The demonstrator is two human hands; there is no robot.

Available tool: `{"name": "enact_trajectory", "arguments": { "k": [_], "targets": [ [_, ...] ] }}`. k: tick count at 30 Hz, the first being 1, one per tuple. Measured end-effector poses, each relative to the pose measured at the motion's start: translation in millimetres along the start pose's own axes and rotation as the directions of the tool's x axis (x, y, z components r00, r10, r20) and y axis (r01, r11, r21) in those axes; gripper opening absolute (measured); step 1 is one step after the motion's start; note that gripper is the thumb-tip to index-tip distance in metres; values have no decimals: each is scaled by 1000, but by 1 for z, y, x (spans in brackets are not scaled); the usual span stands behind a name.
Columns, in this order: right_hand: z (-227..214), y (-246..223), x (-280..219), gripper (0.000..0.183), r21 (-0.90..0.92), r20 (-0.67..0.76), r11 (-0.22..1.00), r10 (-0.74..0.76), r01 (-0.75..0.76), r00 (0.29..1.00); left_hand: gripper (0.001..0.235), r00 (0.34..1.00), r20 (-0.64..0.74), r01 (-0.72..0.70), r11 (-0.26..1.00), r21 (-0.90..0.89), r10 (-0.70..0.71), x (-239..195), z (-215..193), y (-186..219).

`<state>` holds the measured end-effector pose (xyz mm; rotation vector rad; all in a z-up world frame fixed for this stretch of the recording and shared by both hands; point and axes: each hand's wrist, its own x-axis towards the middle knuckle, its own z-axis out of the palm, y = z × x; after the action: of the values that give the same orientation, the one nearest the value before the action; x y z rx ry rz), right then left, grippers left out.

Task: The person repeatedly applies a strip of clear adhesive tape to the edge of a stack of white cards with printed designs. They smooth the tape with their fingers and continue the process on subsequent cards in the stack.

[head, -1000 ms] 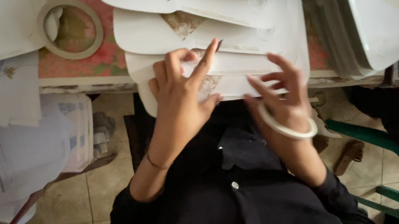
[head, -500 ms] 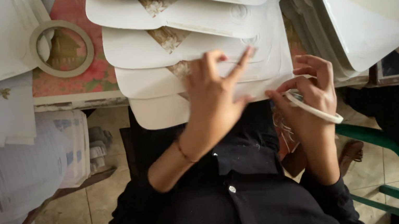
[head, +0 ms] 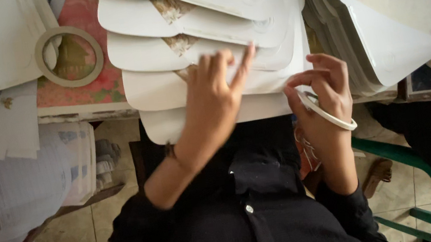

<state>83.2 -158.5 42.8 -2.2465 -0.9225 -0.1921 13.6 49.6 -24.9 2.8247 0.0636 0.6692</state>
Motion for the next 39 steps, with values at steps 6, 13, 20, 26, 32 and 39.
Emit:
{"name": "enact_trajectory", "arguments": {
  "k": [6, 13, 20, 26, 32, 39],
  "targets": [
    [13, 10, -8, 10, 51, -63, 998, -28, 31, 998, 41, 989, 51, -135, 989, -53, 138, -23, -12, 42],
    [28, 20, -27, 8, 37, -147, 992, -116, 122, 982, 16, 993, 29, -114, 993, -36, 116, -8, -11, 61],
    [12, -26, -30, 14, 157, -143, 987, 0, 23, 990, 31, 993, -108, -66, 989, -136, 52, -7, -4, 39],
    [30, -36, -24, 16, 238, 94, 968, 55, -76, 994, 82, 973, 128, 218, 945, -244, -191, -27, -64, -7],
    [48, -44, -21, 12, 211, 141, 977, 6, -36, 990, 100, 930, 249, 334, 902, -273, -269, -39, -70, -10],
    [47, -38, -27, 21, 86, 72, 996, -44, 38, 996, 112, 897, 299, 401, 883, -245, -325, -32, -65, -7]
  ]
}}
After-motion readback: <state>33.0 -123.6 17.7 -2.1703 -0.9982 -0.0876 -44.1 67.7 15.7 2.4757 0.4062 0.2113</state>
